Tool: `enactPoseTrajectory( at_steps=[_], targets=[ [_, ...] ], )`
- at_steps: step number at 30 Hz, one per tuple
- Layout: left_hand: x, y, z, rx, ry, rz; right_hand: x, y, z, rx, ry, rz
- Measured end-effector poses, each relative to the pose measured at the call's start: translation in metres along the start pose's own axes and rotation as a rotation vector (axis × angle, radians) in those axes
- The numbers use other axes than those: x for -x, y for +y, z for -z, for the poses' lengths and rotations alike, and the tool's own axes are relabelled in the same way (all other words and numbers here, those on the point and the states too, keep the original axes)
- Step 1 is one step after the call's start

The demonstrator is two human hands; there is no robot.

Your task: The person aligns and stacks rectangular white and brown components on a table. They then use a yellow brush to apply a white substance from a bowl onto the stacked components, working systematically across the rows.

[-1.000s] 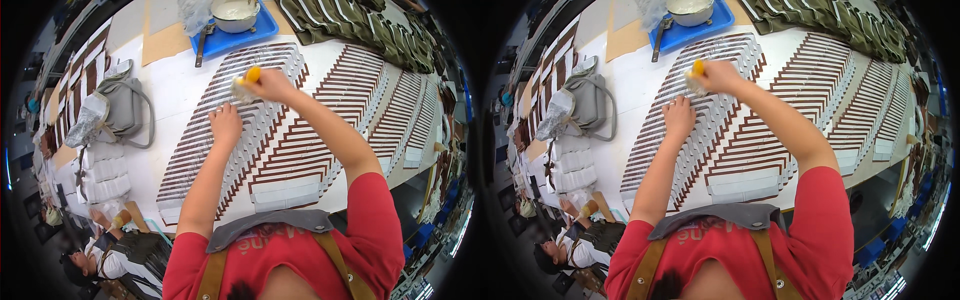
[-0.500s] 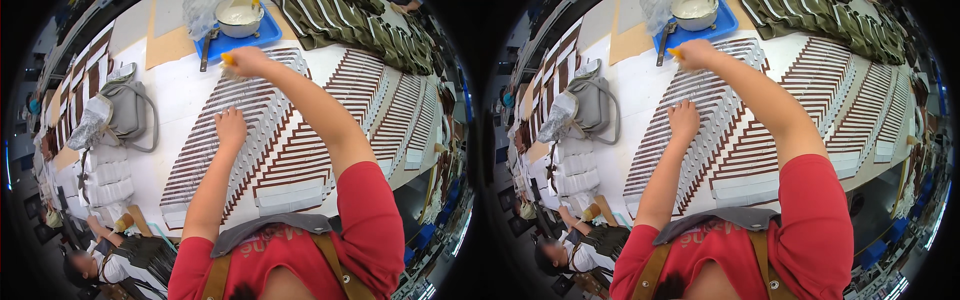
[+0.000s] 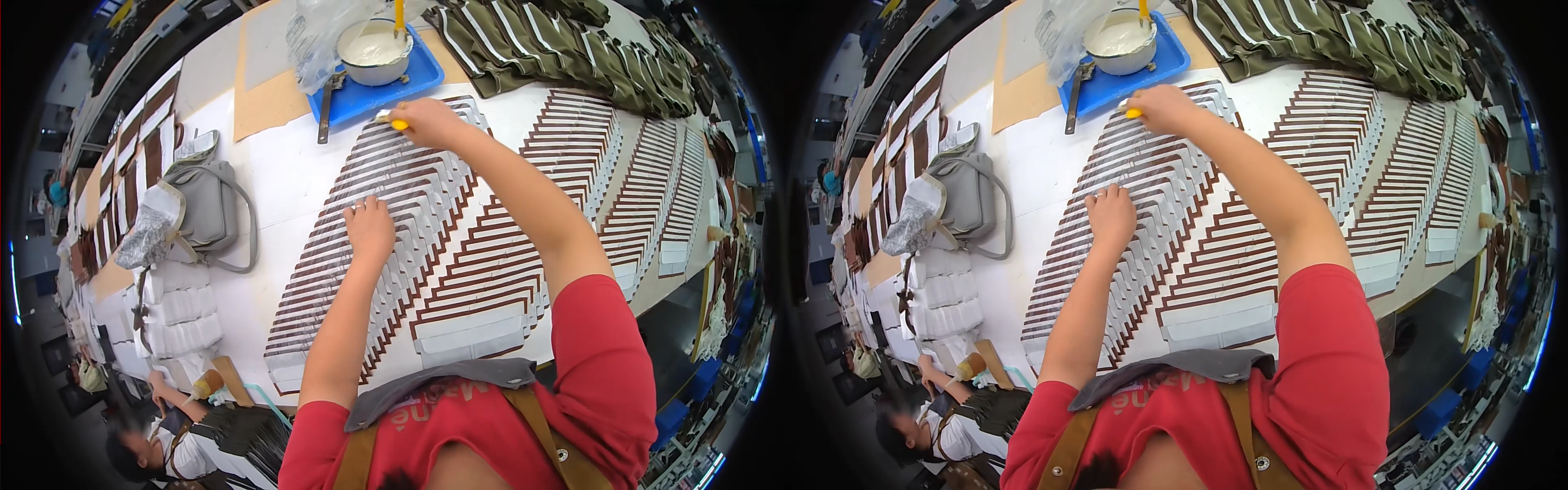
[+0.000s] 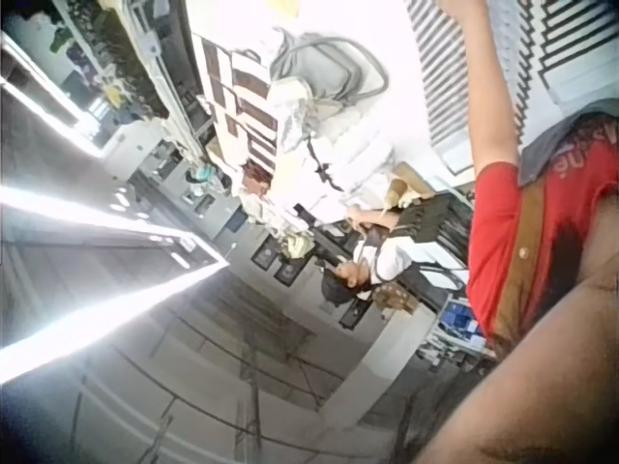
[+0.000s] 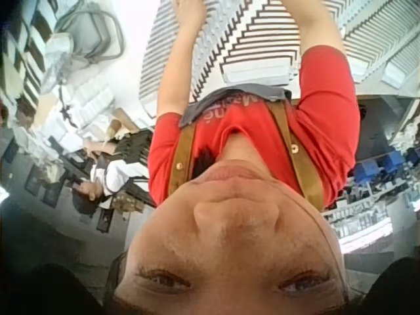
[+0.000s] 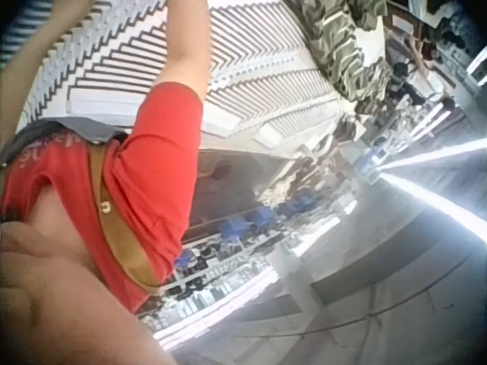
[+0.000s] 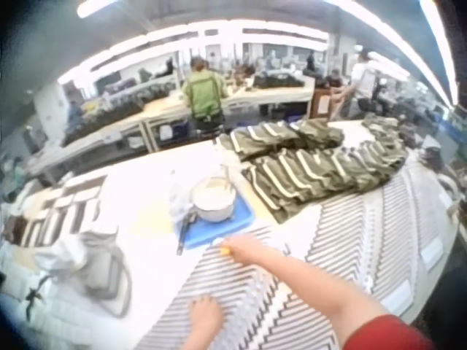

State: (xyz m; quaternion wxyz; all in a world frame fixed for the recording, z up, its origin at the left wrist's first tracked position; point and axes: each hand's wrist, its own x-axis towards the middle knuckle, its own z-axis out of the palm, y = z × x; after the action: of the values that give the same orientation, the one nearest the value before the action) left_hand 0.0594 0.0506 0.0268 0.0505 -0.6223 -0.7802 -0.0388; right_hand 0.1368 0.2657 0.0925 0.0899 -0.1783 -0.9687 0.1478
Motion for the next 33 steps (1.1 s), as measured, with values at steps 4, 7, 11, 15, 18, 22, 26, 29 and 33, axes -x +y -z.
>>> enactPoseTrajectory(
  at_steps=[4,7,11,15,18,22,26,29,33],
  targets=[
    [-0.002,0.001,-0.002,0.016,0.044,-0.019,0.021,0.042,0.007,0.145,0.096,-0.063],
    [-0.001,0.001,-0.003,0.007,0.053,-0.018,0.03,0.021,0.01,0.029,0.29,0.07],
    [-0.001,0.0,-0.003,0.001,0.023,-0.015,0.044,0.011,0.002,-0.107,0.124,0.131],
    [-0.005,0.003,0.004,-0.012,0.023,-0.043,0.062,0.08,0.012,-0.08,0.285,-0.134],
    [-0.005,0.002,0.003,-0.023,0.007,-0.051,0.065,0.107,0.016,-0.004,0.332,-0.108],
    [-0.008,0.004,0.003,-0.04,-0.019,-0.051,0.063,0.114,0.02,0.047,0.37,-0.156],
    [-0.006,-0.003,-0.002,-0.003,-0.015,0.033,0.068,0.076,0.055,-0.201,0.581,-0.369],
    [-0.012,0.008,0.005,0.117,-0.026,0.16,0.092,0.072,0.078,-0.484,0.796,-0.519],
    [-0.026,0.038,0.008,0.244,0.006,-0.02,0.132,0.088,0.062,-0.462,0.611,-0.667]
  ],
)
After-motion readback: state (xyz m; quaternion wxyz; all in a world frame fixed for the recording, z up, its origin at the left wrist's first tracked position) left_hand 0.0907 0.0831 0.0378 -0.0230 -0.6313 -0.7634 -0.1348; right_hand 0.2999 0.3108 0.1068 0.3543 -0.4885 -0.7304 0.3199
